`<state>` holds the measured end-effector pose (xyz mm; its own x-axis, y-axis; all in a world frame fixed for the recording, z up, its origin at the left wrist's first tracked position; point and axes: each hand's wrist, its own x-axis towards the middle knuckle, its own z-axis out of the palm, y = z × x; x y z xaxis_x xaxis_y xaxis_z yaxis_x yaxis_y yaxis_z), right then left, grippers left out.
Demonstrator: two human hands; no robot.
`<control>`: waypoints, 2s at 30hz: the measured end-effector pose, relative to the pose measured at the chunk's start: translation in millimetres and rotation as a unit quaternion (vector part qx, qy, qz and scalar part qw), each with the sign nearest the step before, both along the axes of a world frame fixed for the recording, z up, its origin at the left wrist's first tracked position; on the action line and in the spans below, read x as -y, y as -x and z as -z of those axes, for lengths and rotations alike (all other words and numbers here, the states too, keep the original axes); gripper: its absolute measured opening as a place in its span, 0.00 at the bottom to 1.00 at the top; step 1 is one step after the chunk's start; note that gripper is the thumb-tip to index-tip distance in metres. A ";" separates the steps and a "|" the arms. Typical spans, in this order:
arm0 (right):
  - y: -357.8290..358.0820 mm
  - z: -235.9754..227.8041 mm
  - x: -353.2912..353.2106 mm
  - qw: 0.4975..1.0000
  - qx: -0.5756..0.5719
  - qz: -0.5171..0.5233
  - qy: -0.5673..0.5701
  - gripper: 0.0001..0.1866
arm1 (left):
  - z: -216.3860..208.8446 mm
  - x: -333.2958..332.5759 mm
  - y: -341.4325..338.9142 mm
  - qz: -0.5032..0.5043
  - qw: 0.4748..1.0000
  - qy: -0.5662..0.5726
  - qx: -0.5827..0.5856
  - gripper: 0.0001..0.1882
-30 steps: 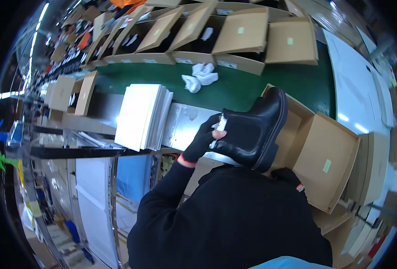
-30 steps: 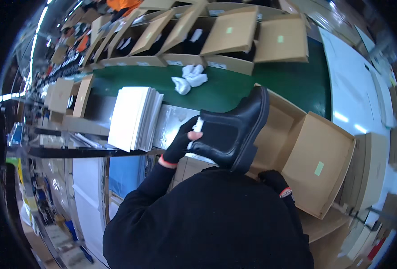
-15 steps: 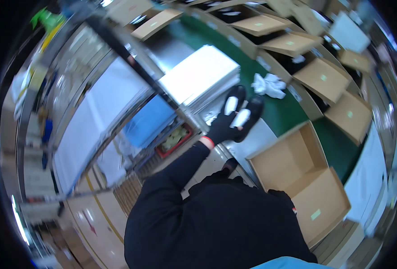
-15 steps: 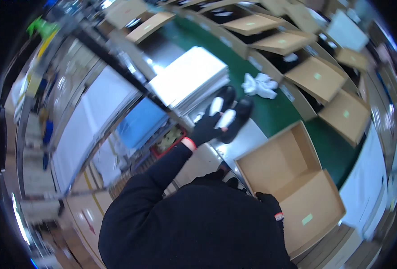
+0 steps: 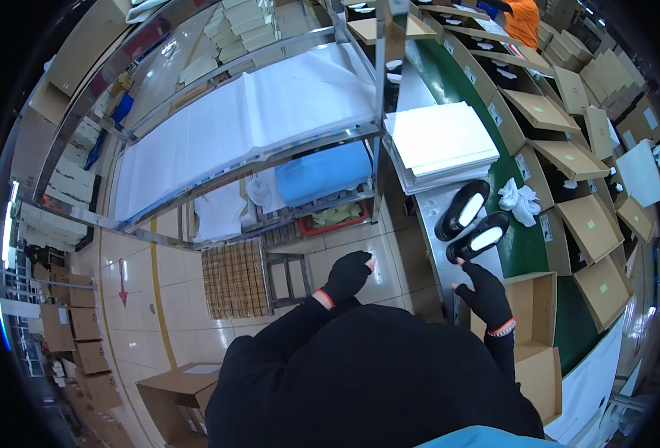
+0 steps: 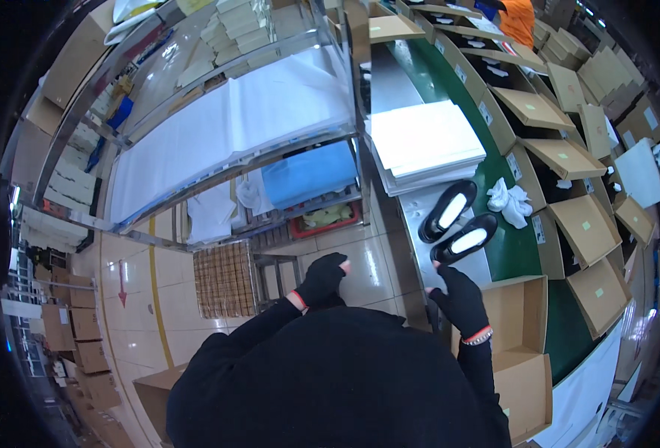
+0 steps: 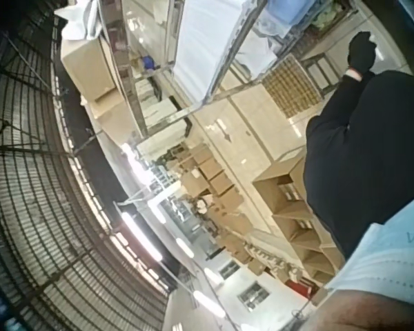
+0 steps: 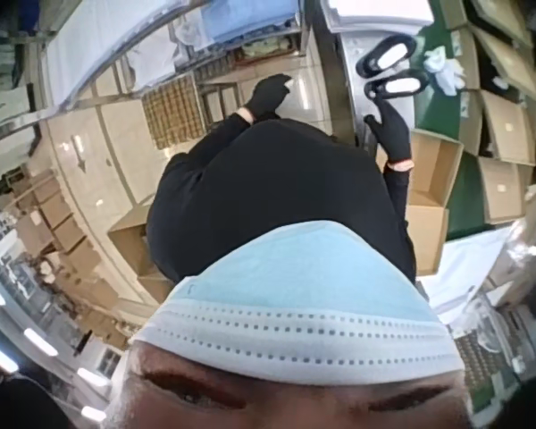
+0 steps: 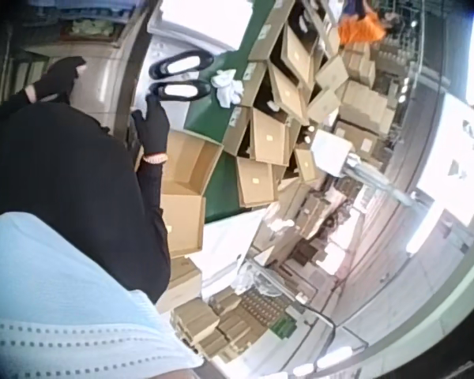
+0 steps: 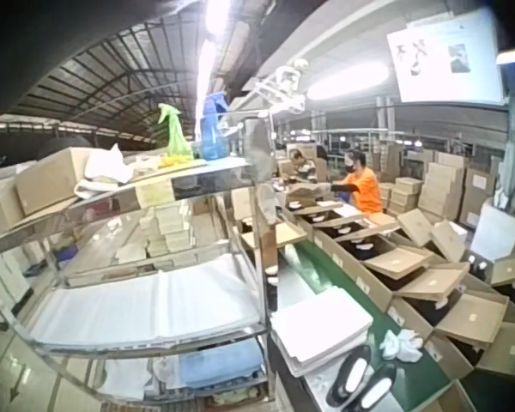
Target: The person repeatedly packs black shoes into cardboard boxes on a conveyor belt. They line each box with tissue paper, place a shoe inside, add crumpled paper for cushioning, and close the box before moving it along the belt. The process is repeated for multiple pairs of shoes throughout the clip.
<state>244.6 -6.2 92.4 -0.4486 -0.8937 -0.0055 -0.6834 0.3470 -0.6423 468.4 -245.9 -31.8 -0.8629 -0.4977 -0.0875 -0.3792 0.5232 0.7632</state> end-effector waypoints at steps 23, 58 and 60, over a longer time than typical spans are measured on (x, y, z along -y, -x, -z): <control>32.9 9.8 545.5 0.830 -0.551 -0.039 0.074 0.26 | -128.5 319.5 -112.9 -0.263 0.918 0.093 -0.281 0.09; -42.6 -184.6 192.1 0.764 -0.070 0.366 0.526 0.18 | -119.0 407.7 -45.4 -0.322 0.832 0.392 -0.222 0.38; -37.5 -186.0 144.4 0.750 -0.100 0.440 0.484 0.20 | -138.3 380.6 -24.0 -0.295 0.833 0.378 -0.275 0.38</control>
